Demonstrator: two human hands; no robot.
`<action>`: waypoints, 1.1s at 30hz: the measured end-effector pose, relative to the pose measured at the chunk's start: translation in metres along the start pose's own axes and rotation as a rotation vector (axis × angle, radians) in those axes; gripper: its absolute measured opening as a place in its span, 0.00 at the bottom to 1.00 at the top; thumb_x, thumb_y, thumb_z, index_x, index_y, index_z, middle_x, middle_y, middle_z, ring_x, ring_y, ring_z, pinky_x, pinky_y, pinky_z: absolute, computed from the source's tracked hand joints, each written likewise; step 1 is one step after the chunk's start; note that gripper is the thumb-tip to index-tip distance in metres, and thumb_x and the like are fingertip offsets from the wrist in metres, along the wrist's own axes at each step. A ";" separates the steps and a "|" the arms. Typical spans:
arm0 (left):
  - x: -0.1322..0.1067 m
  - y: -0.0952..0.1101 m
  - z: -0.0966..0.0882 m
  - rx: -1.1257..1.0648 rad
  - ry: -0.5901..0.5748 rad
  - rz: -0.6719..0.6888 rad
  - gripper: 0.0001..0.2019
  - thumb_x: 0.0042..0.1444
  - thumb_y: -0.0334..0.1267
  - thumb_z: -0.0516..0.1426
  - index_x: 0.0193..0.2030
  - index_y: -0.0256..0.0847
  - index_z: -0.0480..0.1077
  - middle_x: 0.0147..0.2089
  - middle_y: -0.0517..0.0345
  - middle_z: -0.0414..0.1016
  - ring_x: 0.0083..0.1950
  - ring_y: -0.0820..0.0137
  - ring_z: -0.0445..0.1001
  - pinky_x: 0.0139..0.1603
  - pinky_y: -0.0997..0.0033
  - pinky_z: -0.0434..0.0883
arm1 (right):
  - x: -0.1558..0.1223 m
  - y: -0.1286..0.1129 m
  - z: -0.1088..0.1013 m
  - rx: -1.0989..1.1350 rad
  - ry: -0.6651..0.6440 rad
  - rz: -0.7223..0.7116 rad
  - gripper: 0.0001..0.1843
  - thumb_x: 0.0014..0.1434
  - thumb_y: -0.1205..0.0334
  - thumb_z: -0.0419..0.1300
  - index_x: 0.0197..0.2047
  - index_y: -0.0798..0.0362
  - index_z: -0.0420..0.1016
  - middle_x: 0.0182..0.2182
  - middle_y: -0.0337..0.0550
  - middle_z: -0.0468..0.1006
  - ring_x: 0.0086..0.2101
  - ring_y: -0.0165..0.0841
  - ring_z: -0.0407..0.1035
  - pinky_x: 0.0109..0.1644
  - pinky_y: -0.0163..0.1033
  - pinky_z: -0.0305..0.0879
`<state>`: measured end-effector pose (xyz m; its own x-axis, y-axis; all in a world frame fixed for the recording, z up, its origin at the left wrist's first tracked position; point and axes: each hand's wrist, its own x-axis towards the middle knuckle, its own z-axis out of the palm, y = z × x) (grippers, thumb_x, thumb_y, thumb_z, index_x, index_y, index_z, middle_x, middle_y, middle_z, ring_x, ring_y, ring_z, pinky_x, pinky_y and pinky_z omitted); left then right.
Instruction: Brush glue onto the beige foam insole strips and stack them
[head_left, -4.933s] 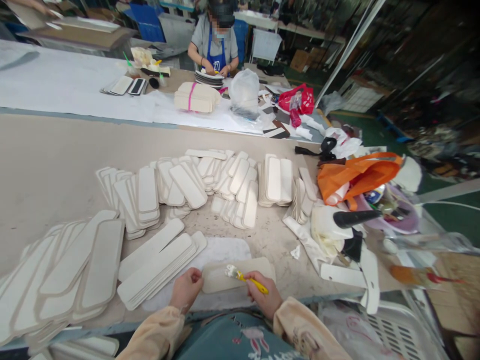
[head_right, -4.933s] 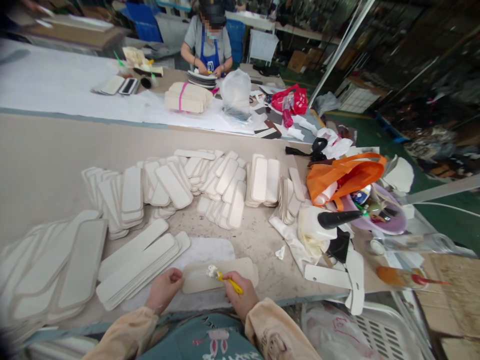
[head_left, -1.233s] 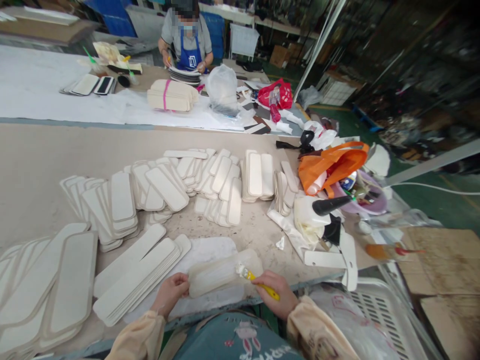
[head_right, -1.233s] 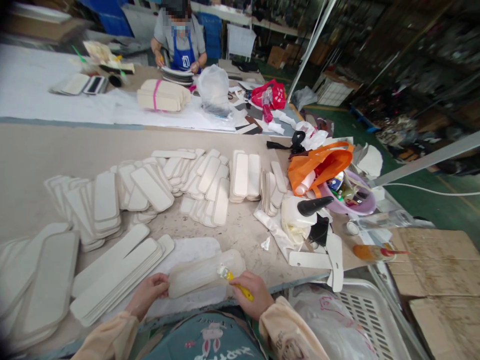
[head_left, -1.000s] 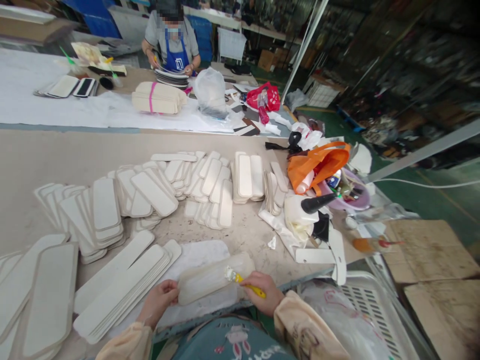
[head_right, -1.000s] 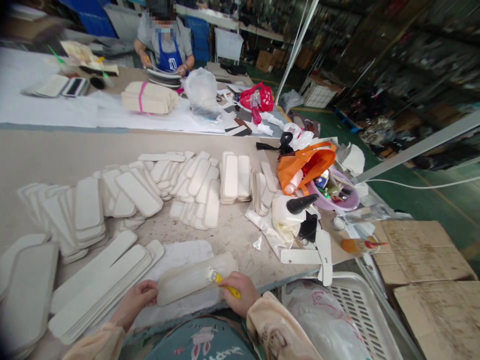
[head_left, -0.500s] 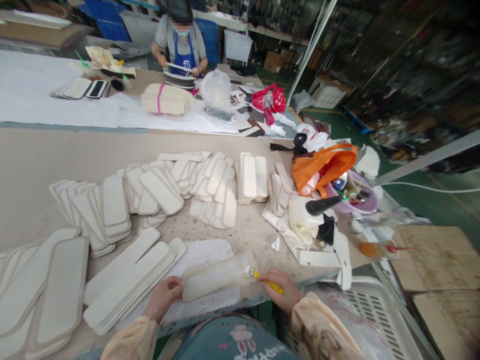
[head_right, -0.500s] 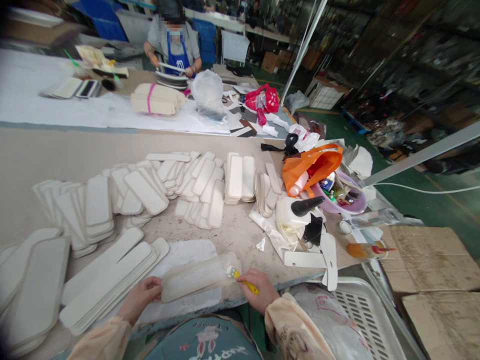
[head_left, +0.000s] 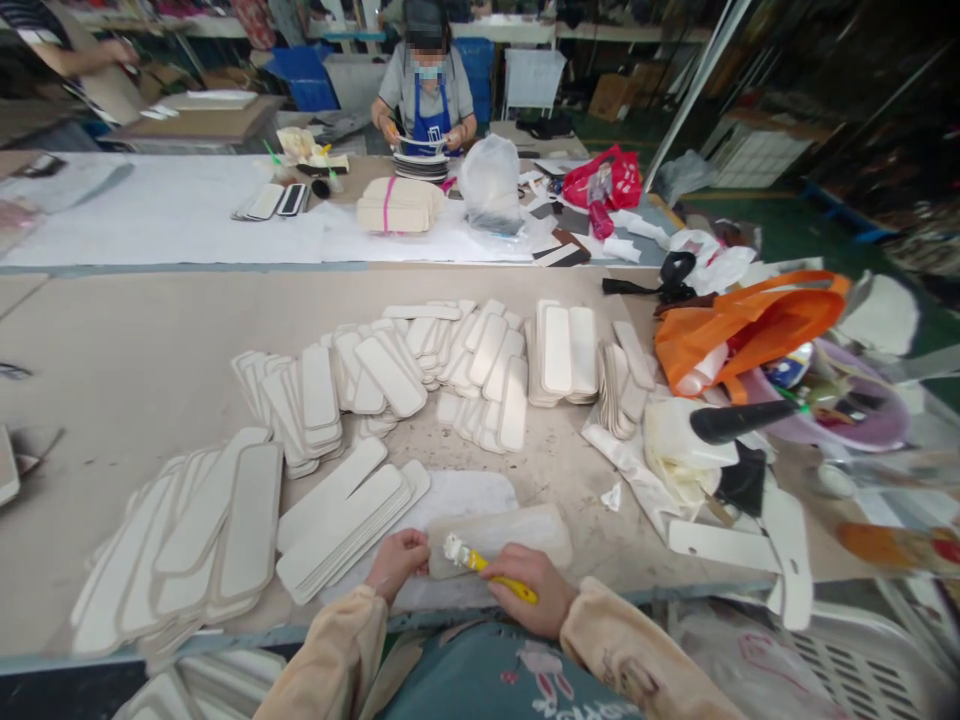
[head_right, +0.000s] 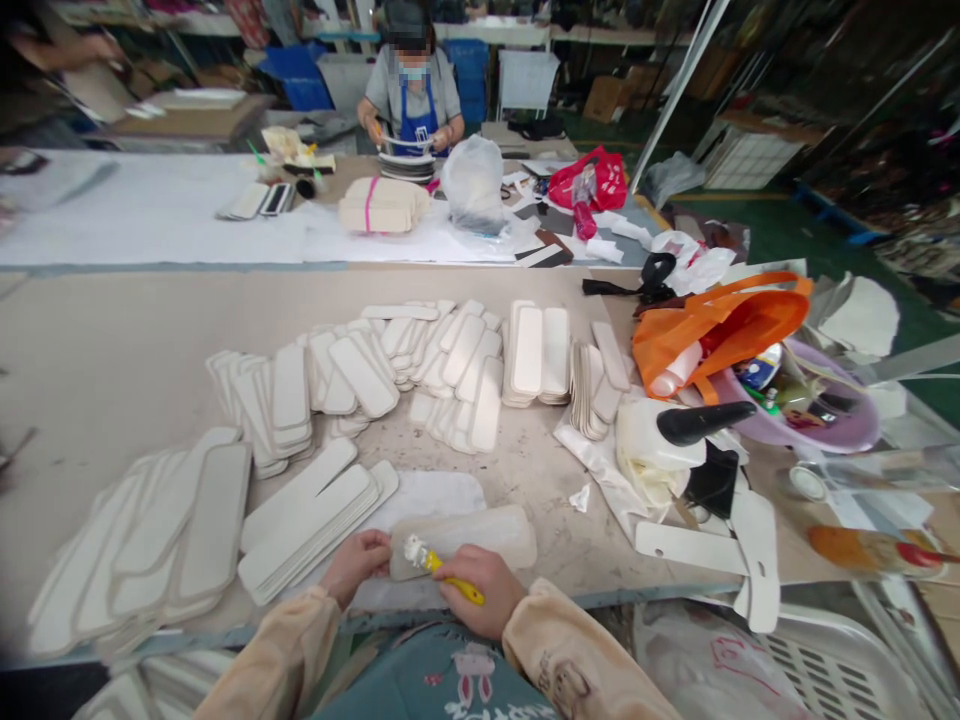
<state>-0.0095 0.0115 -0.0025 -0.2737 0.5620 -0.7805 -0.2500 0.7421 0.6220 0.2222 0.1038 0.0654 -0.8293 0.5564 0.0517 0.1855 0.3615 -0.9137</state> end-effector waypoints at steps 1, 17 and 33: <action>-0.001 0.000 0.000 -0.008 -0.006 -0.002 0.05 0.36 0.31 0.59 0.22 0.38 0.65 0.15 0.64 0.66 0.19 0.75 0.65 0.23 0.76 0.63 | 0.004 0.002 0.005 0.001 -0.015 -0.005 0.12 0.56 0.65 0.56 0.42 0.53 0.78 0.31 0.46 0.76 0.32 0.32 0.71 0.37 0.36 0.68; -0.002 -0.001 -0.003 -0.013 -0.041 -0.021 0.08 0.35 0.37 0.60 0.23 0.39 0.66 0.18 0.64 0.68 0.22 0.74 0.68 0.27 0.74 0.67 | 0.010 0.007 0.012 0.014 -0.038 0.021 0.13 0.55 0.65 0.58 0.43 0.51 0.79 0.31 0.44 0.75 0.32 0.31 0.70 0.37 0.35 0.68; 0.004 0.003 -0.009 0.120 -0.099 -0.014 0.08 0.36 0.40 0.59 0.22 0.40 0.66 0.17 0.61 0.66 0.20 0.72 0.64 0.22 0.73 0.59 | -0.008 0.019 0.008 -0.071 0.090 0.110 0.12 0.54 0.63 0.57 0.39 0.51 0.80 0.29 0.44 0.76 0.30 0.32 0.71 0.35 0.34 0.67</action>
<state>-0.0194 0.0122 -0.0033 -0.1763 0.5800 -0.7953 -0.1391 0.7852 0.6035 0.2283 0.1002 0.0449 -0.7520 0.6591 -0.0086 0.3121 0.3445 -0.8854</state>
